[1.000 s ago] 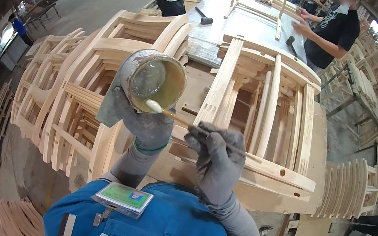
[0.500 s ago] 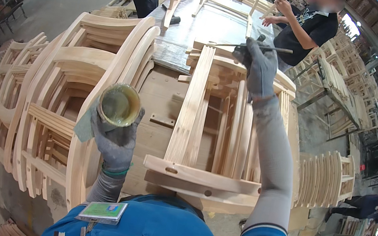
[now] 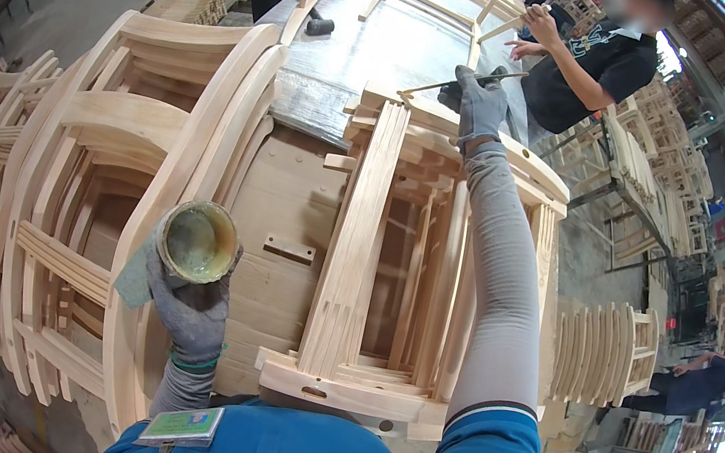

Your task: The person applies glue to the joints of wooden chair frames using a brush and a small container. They repeatedly dip the brush into the container and apply glue to multiple chair frames arranged on a workbench in a workshop.

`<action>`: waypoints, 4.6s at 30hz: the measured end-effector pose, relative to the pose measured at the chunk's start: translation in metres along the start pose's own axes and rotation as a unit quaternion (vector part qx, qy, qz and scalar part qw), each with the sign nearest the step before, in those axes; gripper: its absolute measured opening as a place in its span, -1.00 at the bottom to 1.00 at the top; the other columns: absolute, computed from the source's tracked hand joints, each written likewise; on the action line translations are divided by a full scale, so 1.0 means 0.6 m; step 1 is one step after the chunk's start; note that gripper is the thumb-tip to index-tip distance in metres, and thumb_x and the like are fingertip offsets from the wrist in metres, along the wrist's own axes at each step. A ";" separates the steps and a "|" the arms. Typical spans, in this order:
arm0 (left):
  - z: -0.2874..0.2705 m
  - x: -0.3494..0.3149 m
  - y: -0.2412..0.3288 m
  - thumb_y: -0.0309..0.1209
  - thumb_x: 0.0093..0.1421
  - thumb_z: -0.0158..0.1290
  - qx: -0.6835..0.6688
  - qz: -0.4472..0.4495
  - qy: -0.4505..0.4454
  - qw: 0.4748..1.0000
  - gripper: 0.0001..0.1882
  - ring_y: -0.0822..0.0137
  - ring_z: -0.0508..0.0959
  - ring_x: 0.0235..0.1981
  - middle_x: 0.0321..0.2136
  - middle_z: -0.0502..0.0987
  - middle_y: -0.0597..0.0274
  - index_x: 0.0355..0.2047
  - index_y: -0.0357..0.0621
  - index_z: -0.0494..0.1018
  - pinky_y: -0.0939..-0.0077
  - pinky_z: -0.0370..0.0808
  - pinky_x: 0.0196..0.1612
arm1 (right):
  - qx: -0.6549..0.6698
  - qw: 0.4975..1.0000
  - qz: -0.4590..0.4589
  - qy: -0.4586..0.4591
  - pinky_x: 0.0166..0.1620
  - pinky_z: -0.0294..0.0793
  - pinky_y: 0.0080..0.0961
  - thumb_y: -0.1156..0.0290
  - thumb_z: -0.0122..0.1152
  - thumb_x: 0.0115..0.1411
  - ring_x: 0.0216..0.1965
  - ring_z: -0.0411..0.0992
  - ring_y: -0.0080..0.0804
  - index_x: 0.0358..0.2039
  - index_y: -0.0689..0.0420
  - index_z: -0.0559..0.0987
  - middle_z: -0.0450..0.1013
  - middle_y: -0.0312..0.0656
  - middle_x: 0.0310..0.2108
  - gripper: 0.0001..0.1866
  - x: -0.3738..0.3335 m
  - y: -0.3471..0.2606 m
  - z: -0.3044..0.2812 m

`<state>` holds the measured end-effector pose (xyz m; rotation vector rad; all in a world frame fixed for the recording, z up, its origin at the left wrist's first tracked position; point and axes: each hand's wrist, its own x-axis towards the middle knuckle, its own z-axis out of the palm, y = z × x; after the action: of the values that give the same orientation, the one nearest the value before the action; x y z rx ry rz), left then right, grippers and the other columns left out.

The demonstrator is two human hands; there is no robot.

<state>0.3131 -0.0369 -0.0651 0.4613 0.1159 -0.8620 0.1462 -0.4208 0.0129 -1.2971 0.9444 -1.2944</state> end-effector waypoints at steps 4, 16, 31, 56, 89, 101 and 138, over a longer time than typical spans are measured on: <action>-0.006 0.006 -0.009 -0.04 0.19 -0.06 0.008 0.010 0.006 1.000 -0.50 0.40 0.36 0.00 -0.01 0.35 0.33 0.07 0.04 0.25 0.45 0.36 0.00 | -0.032 0.999 0.003 -0.001 -0.47 0.61 -0.46 0.44 0.20 0.10 -0.55 0.48 -0.37 -0.37 0.26 0.43 0.44 -0.13 -0.50 -0.82 0.004 0.008 -0.001; -0.015 0.005 -0.011 -0.02 0.20 -0.08 0.004 -0.008 0.019 1.000 -0.51 0.35 0.37 0.01 -0.01 0.36 0.32 0.06 0.04 0.28 0.36 0.38 0.02 | -0.370 0.911 -0.117 -0.139 -0.47 0.48 -0.60 0.27 0.18 0.10 -0.56 0.44 -0.54 -0.45 0.27 0.47 0.44 -0.22 -0.57 -0.72 0.033 -0.031 0.061; -0.027 0.017 -0.004 -0.06 0.21 -0.08 -0.022 -0.001 0.036 0.999 -0.56 0.32 0.39 -0.02 -0.04 0.39 0.28 0.02 0.02 0.32 0.33 0.41 0.00 | -0.324 0.931 -0.068 -0.154 -0.57 0.53 -0.62 0.31 0.24 0.07 -0.60 0.44 -0.50 -0.38 0.35 0.46 0.44 -0.15 -0.56 -0.68 0.037 -0.021 0.105; 0.036 -0.009 0.022 -0.06 0.22 -0.11 -0.009 -0.031 0.013 0.999 -0.54 0.39 0.40 -0.02 -0.05 0.39 0.33 0.05 0.01 0.26 0.47 0.42 -0.04 | 0.028 1.000 -0.008 -0.010 -0.21 0.63 -0.36 0.71 0.05 0.08 -0.36 0.48 -0.15 -0.35 0.46 0.44 0.41 0.03 -0.34 -0.90 0.008 0.015 -0.084; 0.065 -0.090 0.017 -0.32 0.05 0.16 0.226 0.347 -0.244 0.877 -0.14 -0.08 0.43 -0.06 0.00 0.28 -0.27 0.21 -0.38 -0.10 0.21 0.43 -0.06 | -0.094 0.857 -0.394 -0.318 -0.21 0.53 -0.53 0.67 0.19 -0.02 -0.17 0.49 -0.27 -0.18 0.12 0.46 0.43 0.12 -0.15 -0.65 -0.649 -0.180 0.021; 0.062 -0.080 0.017 -0.05 0.28 -0.24 0.424 0.540 -0.245 0.685 -0.43 0.18 0.27 0.12 0.10 0.24 0.04 0.19 -0.08 0.03 0.20 0.31 0.14 | 0.104 0.900 -0.349 -0.241 -0.27 0.57 -0.45 0.72 0.17 0.03 -0.21 0.50 -0.21 -0.25 0.24 0.37 0.45 0.16 -0.21 -0.73 -0.620 -0.190 0.048; 0.037 -0.087 -0.034 -0.17 0.30 -0.20 0.039 -0.044 -0.078 0.995 -0.58 0.32 0.37 0.03 0.03 0.32 0.21 0.10 -0.06 0.19 0.38 0.41 0.06 | 0.086 0.996 -0.040 -0.007 -0.39 0.62 -0.51 0.43 0.15 0.14 -0.47 0.50 -0.36 -0.34 0.30 0.46 0.46 -0.09 -0.46 -0.82 -0.148 -0.098 -0.056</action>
<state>0.2618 -0.0214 -0.0378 0.4629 -0.0424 -0.9888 0.0957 -0.3288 0.0513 -1.2185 0.7613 -1.3950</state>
